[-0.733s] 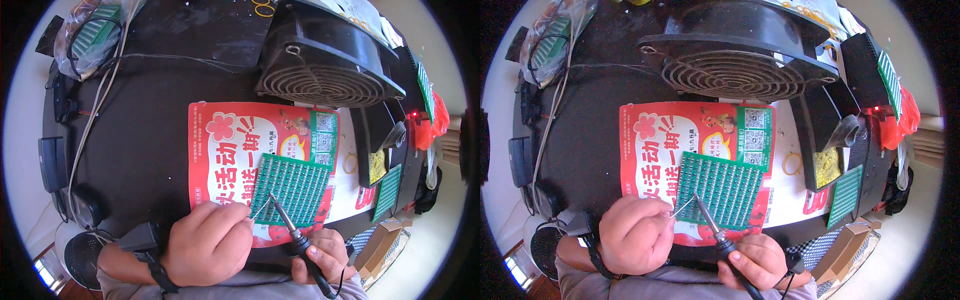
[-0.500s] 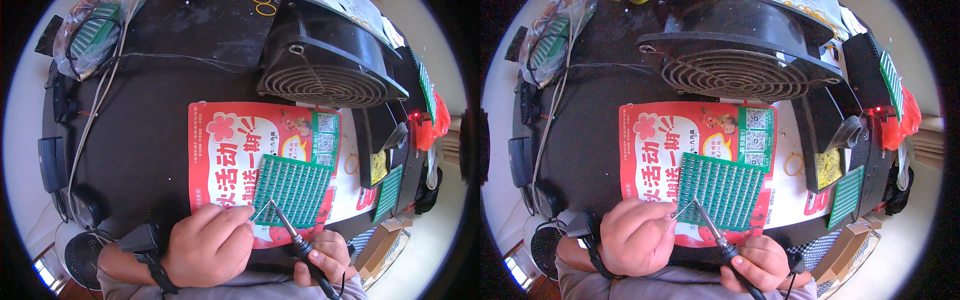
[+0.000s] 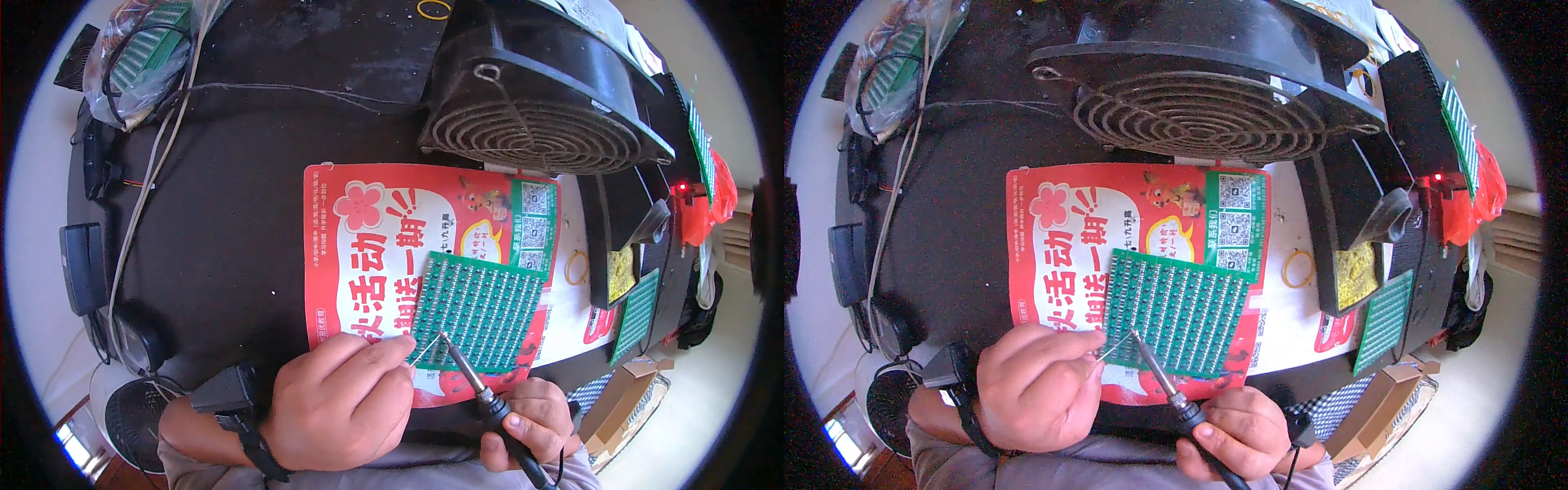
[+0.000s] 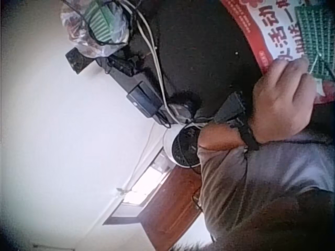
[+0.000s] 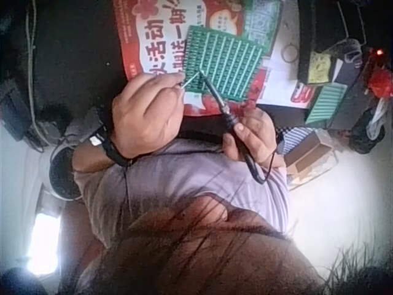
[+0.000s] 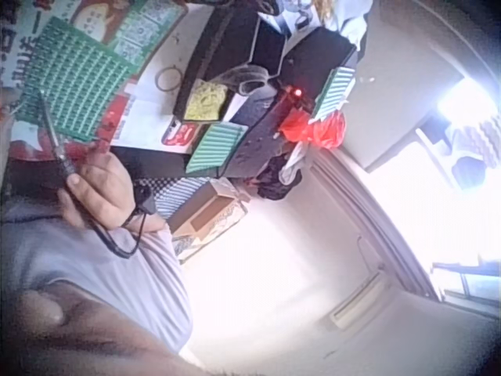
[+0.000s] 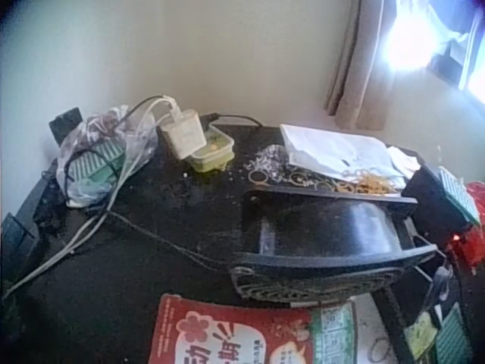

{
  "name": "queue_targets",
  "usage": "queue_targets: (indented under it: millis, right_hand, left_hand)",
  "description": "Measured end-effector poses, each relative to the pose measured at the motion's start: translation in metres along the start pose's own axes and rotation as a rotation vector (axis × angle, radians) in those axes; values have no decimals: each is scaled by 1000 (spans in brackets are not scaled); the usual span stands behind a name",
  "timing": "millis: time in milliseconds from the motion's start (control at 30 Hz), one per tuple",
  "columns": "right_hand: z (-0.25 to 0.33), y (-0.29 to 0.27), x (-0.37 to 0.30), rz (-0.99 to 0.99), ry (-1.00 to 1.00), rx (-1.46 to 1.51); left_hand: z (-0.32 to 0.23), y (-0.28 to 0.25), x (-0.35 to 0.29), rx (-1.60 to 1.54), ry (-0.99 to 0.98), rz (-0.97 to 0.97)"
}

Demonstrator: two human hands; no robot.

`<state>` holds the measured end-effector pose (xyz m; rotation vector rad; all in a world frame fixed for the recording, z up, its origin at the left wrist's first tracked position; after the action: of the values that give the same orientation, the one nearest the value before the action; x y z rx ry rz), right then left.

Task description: Soldering components onto a small green printed circuit board at a workbench.

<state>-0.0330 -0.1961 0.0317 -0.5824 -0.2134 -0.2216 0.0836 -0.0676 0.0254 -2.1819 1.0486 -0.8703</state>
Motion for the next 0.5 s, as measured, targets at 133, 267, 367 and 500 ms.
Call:
queue_targets:
  millis: [133, 267, 367, 500]
  right_hand:
    - [0, 1, 0, 15, 16, -6]
    - [0, 0, -2, 24, -1, 20]
    - [0, 1, 1, 11, 13, -11]
    - [1, 1, 3, -14, 10, -11]
  left_hand:
    - [-1, 0, 0, 8, -1, 3]
    - [-2, 0, 0, 21, 29, -25]
    - [-1, 1, -1, 30, 23, -13]
    - [-2, -1, 0, 26, 22, -20]
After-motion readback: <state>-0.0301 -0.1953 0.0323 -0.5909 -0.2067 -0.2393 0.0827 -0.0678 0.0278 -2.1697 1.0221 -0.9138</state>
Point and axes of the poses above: each hand's wrist, its own x-axis towards the middle knuckle, its own y-axis out of the palm, z = x × y, the point moved 9 cm from there along x, towards the middle knuckle, and after that the axes turned 11 degrees about y, right-handed, at the moved point
